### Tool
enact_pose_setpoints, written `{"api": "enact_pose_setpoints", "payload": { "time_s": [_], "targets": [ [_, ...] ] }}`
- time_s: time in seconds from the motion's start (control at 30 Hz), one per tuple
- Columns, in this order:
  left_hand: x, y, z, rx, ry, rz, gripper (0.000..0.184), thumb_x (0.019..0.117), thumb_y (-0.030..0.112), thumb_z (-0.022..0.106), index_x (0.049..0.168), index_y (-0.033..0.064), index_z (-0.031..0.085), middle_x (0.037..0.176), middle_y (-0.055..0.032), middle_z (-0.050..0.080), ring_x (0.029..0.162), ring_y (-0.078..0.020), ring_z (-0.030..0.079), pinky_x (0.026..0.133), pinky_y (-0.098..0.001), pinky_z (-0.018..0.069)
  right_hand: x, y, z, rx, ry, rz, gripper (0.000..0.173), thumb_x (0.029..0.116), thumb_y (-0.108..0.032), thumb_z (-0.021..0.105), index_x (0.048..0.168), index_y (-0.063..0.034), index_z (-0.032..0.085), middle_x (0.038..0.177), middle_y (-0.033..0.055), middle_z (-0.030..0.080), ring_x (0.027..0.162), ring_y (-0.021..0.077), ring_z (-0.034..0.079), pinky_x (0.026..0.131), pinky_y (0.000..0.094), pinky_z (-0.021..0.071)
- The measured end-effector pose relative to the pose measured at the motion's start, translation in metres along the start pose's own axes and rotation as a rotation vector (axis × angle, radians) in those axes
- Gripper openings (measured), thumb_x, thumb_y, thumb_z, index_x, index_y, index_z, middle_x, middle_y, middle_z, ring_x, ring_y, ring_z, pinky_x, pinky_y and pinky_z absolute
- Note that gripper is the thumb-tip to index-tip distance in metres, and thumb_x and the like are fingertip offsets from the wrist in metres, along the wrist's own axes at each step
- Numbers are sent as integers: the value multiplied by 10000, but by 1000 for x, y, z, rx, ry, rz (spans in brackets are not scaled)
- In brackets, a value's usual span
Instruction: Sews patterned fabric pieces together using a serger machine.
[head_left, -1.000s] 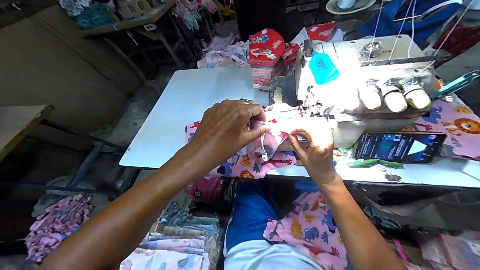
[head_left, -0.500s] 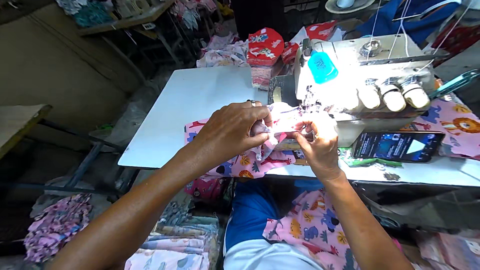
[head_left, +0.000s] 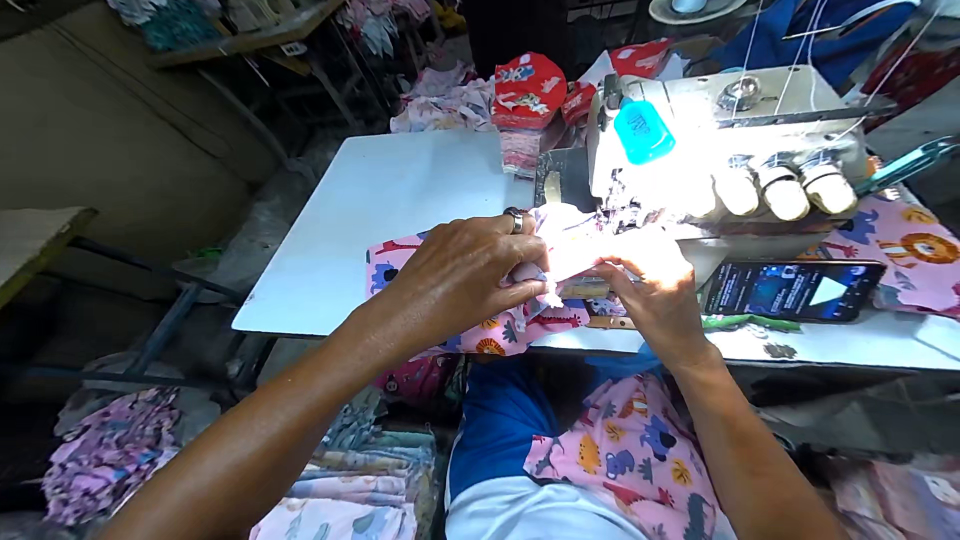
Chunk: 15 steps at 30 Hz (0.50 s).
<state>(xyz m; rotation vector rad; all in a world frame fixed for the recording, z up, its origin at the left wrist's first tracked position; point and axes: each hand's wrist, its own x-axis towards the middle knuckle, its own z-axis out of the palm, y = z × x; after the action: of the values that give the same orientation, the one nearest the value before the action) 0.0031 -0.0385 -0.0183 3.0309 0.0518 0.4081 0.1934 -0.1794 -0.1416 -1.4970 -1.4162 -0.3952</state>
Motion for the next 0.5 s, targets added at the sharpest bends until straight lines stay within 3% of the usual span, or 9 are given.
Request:
{"api": "enact_pose_setpoints", "payload": {
  "time_s": [0.13,0.27,0.43,0.5],
  "targets": [
    [-1,7,1,41,-4,44,196,944,328,598,903,181,722,808,13,584,649,-111,557,545,-278,396,3,1,-1,-25,-19,-2,147,953,-157,707,975,-16,742,942,144,708,902,257,673,845,375,529],
    [-4,10,4,63,1,74,187,945,314,607,918,176,730,806,-6,599,629,-136,576,515,-295,402,4,0,-1,-52,-30,-19,159,962,-118,684,1056,-43,789,987,161,721,940,277,678,857,373,524],
    [-4,10,6,56,17,60,200,956,326,598,921,185,736,797,2,591,627,-137,569,518,-298,394,2,2,-4,-26,-60,-12,123,955,-120,694,989,-20,757,1027,161,719,1018,285,674,922,378,524],
    [-2,20,8,44,42,22,194,951,324,614,934,188,751,801,4,598,638,-143,569,532,-314,398,1,1,-9,-49,-80,-6,94,952,-101,692,982,-26,740,996,138,721,981,274,685,898,390,533]
  ]
}}
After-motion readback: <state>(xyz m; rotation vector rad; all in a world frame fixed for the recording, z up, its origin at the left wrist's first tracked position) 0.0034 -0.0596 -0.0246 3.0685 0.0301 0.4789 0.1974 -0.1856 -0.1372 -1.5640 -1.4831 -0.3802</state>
